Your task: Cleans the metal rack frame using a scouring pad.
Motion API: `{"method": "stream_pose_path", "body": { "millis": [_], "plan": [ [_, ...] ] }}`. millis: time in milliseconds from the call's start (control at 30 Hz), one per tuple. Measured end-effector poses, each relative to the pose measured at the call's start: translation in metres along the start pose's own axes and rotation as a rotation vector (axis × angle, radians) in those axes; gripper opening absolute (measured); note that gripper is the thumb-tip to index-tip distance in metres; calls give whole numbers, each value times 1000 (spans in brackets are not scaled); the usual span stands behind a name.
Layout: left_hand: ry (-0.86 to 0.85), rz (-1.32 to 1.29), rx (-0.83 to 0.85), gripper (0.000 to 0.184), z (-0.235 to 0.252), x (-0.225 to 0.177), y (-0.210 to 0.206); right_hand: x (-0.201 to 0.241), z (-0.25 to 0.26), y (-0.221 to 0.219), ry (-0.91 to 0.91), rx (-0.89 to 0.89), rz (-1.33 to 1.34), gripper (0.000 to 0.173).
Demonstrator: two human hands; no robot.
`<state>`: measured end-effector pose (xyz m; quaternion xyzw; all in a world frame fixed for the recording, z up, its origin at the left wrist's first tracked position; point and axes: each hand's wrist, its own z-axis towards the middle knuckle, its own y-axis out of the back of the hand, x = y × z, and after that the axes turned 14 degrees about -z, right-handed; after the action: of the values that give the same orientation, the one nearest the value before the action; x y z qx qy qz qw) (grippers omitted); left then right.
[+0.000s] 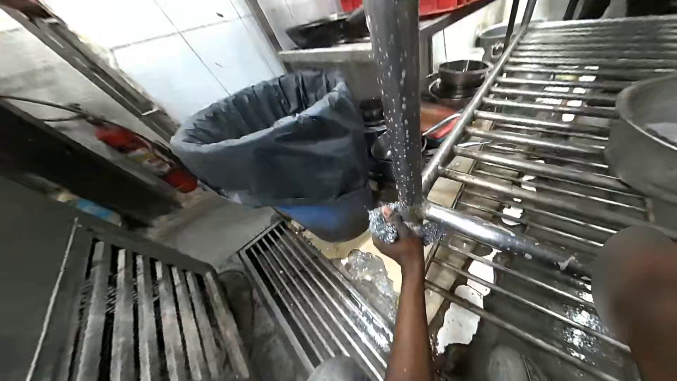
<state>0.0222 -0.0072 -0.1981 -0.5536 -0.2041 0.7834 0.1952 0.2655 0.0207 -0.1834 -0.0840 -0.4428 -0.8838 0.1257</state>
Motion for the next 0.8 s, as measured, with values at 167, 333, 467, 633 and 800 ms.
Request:
{"method": "stream_pose_path", "body": {
  "millis": [167, 333, 467, 633, 800],
  "plan": [
    [172, 297, 9, 54, -13, 38, 34, 6, 2, 8, 58, -59, 25, 43],
    [4, 69, 53, 53, 6, -8, -10, 2, 3, -4, 45, -90, 56, 49],
    [97, 300, 14, 48, -3, 23, 18, 5, 4, -4, 53, -109, 69, 49],
    [-71, 82, 68, 47, 14, -9, -15, 5, 7, 0, 54, -99, 60, 48],
    [-20, 236, 57, 47, 9, 7, 4, -1, 5, -5, 27, -63, 71, 51]
  ]
}}
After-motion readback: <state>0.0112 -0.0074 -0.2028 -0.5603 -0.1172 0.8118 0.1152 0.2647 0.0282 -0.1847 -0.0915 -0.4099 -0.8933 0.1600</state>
